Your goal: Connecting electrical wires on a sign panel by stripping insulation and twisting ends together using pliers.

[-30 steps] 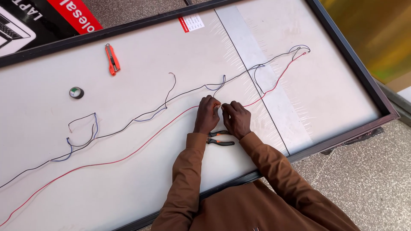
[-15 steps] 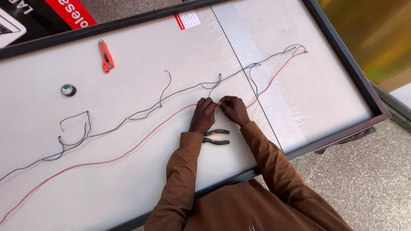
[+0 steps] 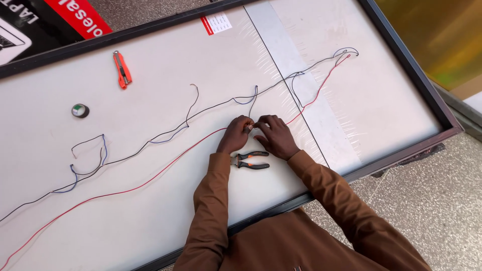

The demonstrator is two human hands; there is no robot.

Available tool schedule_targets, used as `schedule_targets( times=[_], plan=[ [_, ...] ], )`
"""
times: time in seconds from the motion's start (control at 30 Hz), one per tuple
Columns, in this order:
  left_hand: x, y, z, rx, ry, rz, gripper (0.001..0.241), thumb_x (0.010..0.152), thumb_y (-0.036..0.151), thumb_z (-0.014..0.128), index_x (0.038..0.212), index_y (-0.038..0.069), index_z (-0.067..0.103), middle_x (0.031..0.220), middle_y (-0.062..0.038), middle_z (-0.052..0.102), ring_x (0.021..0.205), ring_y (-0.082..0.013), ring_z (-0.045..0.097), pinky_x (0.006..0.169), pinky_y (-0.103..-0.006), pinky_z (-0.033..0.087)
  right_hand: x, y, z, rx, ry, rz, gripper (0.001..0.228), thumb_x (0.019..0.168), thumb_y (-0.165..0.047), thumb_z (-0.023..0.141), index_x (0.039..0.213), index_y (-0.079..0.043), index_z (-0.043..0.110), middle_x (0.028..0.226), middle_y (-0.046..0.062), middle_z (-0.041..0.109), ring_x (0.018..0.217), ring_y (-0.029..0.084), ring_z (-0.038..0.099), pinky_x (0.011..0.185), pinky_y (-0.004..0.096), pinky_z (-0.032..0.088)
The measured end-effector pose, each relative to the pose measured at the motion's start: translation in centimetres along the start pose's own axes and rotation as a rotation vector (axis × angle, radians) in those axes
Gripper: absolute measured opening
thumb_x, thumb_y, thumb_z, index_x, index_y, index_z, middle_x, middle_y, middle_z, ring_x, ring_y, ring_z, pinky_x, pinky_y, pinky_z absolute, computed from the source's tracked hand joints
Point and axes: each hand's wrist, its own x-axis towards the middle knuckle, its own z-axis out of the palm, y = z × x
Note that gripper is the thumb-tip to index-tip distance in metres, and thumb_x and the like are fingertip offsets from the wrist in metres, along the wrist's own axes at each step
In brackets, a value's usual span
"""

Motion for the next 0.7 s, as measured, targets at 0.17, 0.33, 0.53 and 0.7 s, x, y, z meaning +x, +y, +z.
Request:
schedule_targets(
  times=[0.17, 0.33, 0.53, 0.7],
  plan=[
    [-0.8, 0.8, -0.7, -0.14, -0.097, -0.163, 0.015, 0.116, 0.014, 0.064, 0.118, 0.005, 0.075, 0.095, -0.014, 0.068, 0.095, -0.0326, 0.067, 0.091, -0.0528, 0.052, -0.3, 0.7, 2.1, -0.076, 0.132, -0.142, 0.01, 0.109, -0.013, 0.073, 0.12, -0.013, 0.072, 0.112, 0.008, 0.066, 0.101, 0.032, 0.071, 0.079, 0.041, 0.06],
    [-0.7, 0.5, -0.2, -0.169, -0.059, -0.173, 0.012, 0.115, 0.013, 0.065, 0.117, 0.008, 0.075, 0.097, -0.012, 0.071, 0.099, -0.0292, 0.069, 0.093, -0.0499, 0.054, 0.8, 1.0, 1.2, -0.073, 0.14, -0.217, 0.008, 0.113, -0.009, 0.068, 0.107, -0.013, 0.074, 0.104, 0.006, 0.067, 0.09, 0.027, 0.073, 0.068, 0.037, 0.06],
    [-1.2, 1.9, 1.5, 0.306, 0.009, 0.037, 0.013, 0.105, 0.0, 0.066, 0.108, 0.011, 0.06, 0.097, -0.011, 0.062, 0.099, -0.039, 0.068, 0.088, -0.0516, 0.054, 1.8, 2.8, 1.0, 0.512, -0.15, 0.345, 0.008, 0.105, -0.01, 0.073, 0.107, -0.003, 0.076, 0.087, 0.015, 0.075, 0.081, 0.037, 0.077, 0.072, 0.048, 0.06],
    [-1.3, 0.4, 2.9, 0.455, 0.059, 0.195, 0.019, 0.101, -0.004, 0.065, 0.111, 0.011, 0.061, 0.101, -0.008, 0.054, 0.101, -0.0366, 0.063, 0.088, -0.0469, 0.054, 1.7, 4.6, 2.2, 1.073, -0.321, 0.92, 0.016, 0.098, -0.004, 0.07, 0.105, 0.01, 0.074, 0.083, 0.02, 0.072, 0.067, 0.025, 0.079, 0.059, 0.035, 0.07]
  ],
)
